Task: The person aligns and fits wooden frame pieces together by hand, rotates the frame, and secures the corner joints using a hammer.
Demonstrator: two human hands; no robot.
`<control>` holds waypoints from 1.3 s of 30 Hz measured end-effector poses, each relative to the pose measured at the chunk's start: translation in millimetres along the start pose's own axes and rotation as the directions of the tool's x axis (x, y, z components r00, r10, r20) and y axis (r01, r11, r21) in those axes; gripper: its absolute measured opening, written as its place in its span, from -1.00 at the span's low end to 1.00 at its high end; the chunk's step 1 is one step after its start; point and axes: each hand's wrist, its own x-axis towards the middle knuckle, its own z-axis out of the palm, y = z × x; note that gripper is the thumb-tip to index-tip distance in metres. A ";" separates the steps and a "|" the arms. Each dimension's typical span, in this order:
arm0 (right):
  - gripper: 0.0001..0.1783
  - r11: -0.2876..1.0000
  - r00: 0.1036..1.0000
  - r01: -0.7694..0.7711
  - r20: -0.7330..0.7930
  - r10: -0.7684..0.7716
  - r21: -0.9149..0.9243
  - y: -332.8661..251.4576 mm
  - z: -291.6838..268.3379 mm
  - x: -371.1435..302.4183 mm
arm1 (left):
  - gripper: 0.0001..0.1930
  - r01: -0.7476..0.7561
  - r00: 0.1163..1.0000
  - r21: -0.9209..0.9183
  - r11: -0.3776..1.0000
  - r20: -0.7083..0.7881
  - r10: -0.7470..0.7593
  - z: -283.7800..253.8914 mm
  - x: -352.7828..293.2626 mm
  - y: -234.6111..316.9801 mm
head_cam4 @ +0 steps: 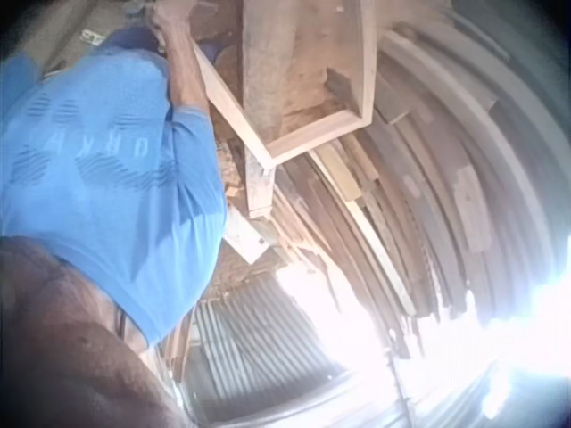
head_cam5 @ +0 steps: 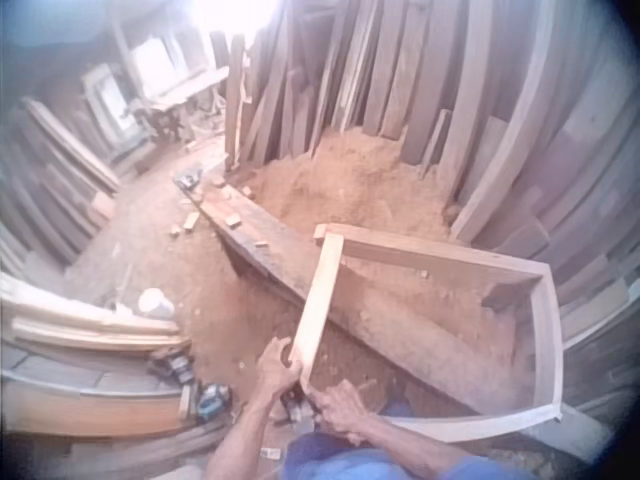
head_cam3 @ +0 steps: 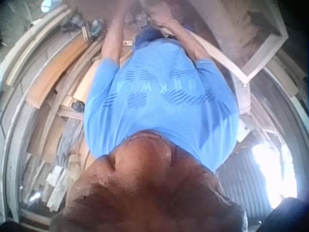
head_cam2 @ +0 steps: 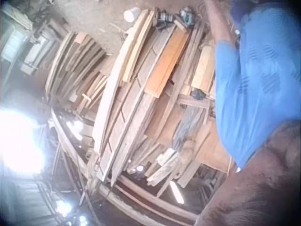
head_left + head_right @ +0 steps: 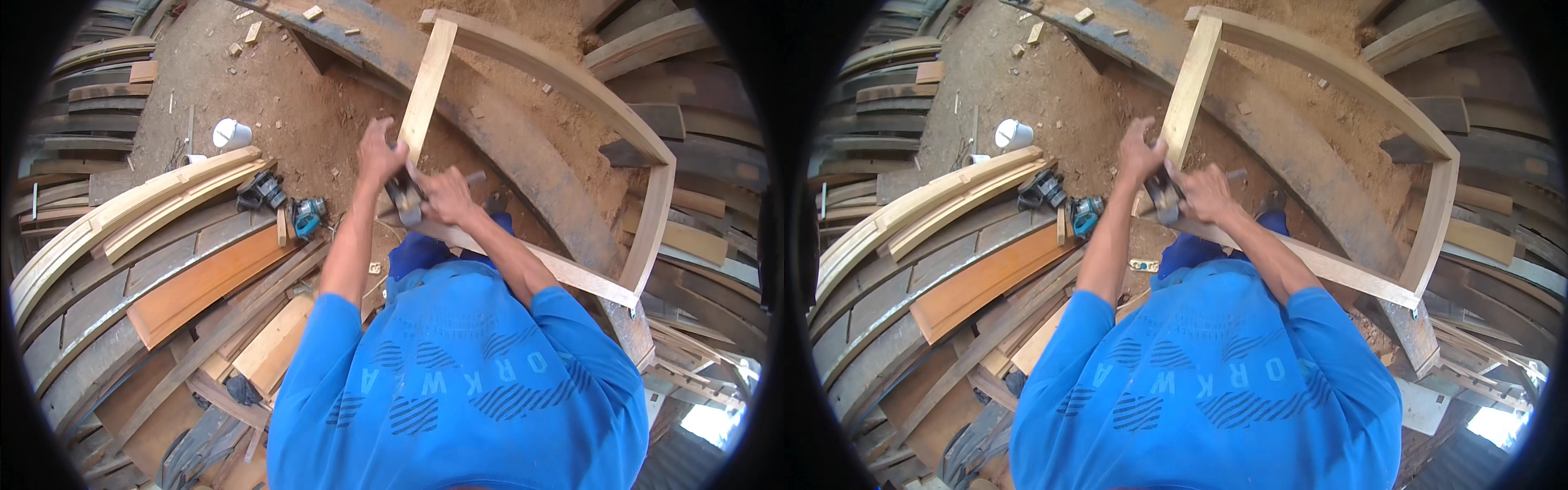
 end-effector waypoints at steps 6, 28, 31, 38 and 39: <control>0.02 0.998 0.989 -0.014 -0.147 0.004 -0.066 0.2 -18.1 16.2 | -0.47 -0.079 0.997 0.000 0.997 -0.008 0.079 -9.6 32.7 2.8; 0.05 0.991 0.992 -0.118 -0.043 0.121 0.068 -7.5 5.9 -26.4 | -0.49 -0.097 0.984 0.053 0.994 0.153 0.088 11.1 -17.7 13.9; 0.00 0.979 0.972 -0.204 -0.120 0.201 -0.010 13.2 -23.3 23.8 | -0.37 -0.046 0.990 0.132 0.990 0.140 0.027 11.2 60.8 30.5; -0.26 0.826 0.685 -0.473 -0.463 0.563 0.306 69.7 -112.1 -66.3 | -0.09 -0.155 0.984 -0.106 0.982 0.076 0.163 -30.5 62.3 20.1; -0.29 0.847 0.588 -0.374 -0.609 0.532 0.379 80.3 -103.0 -91.0 | -0.08 -0.165 0.947 0.003 0.986 0.279 0.158 -31.5 41.0 -7.6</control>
